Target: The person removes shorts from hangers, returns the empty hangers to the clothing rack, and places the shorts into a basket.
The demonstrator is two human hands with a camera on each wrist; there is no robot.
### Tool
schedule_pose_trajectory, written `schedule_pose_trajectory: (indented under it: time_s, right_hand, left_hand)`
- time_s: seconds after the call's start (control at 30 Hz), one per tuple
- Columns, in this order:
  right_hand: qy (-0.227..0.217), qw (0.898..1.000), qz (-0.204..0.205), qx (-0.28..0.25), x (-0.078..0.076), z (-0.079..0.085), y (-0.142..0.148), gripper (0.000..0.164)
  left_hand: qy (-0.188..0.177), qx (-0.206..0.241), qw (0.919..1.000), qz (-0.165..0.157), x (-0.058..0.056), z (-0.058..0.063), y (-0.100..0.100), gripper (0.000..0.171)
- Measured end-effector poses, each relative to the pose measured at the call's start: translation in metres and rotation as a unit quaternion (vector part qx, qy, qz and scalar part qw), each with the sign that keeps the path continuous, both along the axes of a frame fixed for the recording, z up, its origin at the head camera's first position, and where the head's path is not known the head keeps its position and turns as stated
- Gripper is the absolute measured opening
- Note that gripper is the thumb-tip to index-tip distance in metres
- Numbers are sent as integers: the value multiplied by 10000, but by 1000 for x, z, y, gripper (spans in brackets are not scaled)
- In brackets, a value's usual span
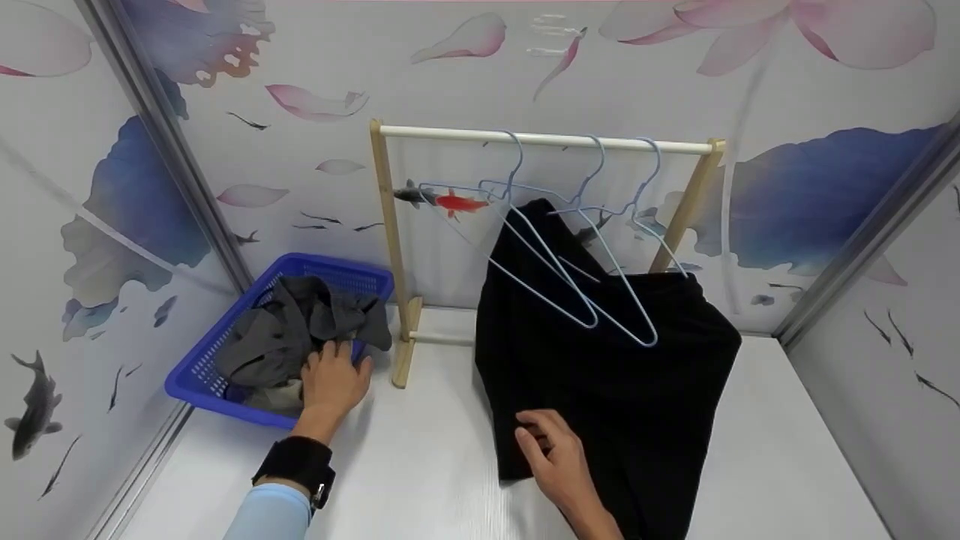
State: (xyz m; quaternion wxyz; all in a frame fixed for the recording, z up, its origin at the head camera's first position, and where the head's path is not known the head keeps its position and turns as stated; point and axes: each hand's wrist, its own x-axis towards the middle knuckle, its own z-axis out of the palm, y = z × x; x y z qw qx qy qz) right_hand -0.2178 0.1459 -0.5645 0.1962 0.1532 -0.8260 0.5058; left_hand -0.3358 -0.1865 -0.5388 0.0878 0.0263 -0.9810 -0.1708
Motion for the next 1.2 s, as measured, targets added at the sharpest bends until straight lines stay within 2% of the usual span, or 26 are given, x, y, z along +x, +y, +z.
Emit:
schedule_pose_trajectory:
  time_s: [0.1,0.17,0.33,0.57,0.83,1.2]
  right_hand:
    - [40,10000,-6,39,0,0,1,17]
    - [55,10000,-32,52,0,-1,2,17]
    - [80,9999,-113,55,1,-1,5,17]
    - [242,9996,-122,108,-1,-6,13,16]
    - [100,9995,-226,181,-3,-3,24,16]
    - [203,9991,-365,77,-5,5,34,16]
  left_hand:
    - [-496,178,9985,123,-3,1,-4,65]
    - [-702,245,9971,163,-4,0,-6,68]
    - [-902,283,9951,282,-4,0,-6,72]
    - [-620,155,9972,377,0,-4,0,63]
    - [-471,403,9967,516,14,0,20,64]
    - [141,589,9976,345,35,5,52,61]
